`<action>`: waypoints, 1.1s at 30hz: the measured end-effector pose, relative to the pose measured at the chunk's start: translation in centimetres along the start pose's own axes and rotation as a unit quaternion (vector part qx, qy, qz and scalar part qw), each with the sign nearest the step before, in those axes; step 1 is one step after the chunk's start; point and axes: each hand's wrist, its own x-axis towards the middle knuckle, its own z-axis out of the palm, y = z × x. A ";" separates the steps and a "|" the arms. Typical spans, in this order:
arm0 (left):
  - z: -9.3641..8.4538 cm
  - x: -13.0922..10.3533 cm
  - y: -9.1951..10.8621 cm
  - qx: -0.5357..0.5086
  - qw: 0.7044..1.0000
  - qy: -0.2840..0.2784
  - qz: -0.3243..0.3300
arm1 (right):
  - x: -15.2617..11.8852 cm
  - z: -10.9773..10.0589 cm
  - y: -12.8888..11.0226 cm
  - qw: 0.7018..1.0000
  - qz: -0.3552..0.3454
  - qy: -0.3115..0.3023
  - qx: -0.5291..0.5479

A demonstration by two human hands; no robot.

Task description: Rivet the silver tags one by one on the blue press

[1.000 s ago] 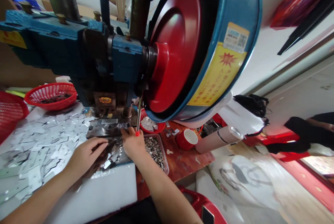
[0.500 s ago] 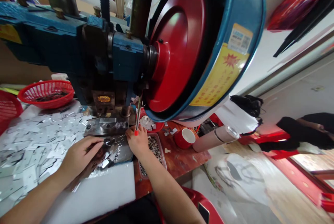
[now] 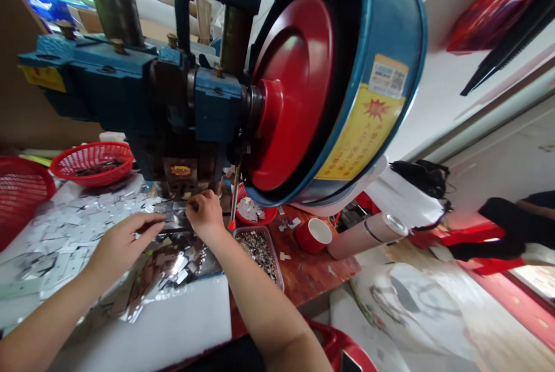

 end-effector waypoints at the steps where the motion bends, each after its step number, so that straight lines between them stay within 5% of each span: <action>1: -0.1 0.1 -0.2 -0.002 1.000 0.000 -0.004 | 0.4 0.3 0.0 1.000 0.018 0.000 -0.007; 10: 1.0 2.6 -1.2 -0.054 0.997 -0.010 -0.061 | 2.0 0.8 0.6 0.997 0.067 -0.036 0.023; 14: 2.1 4.1 -0.4 -0.040 0.996 -0.014 -0.076 | 1.1 0.5 1.1 0.994 0.082 0.012 0.064; 18: 3.2 5.3 0.0 -0.004 0.998 -0.012 -0.056 | -0.6 -0.3 1.0 0.998 0.010 0.051 0.028; 26: 4.0 6.3 -1.1 0.032 0.999 0.006 -0.016 | -1.7 -1.6 0.3 0.983 -0.084 -0.012 -0.163; 33: 4.3 6.8 -2.1 0.015 1.000 -0.006 -0.004 | -1.4 -2.1 0.2 0.965 -0.127 -0.041 -0.228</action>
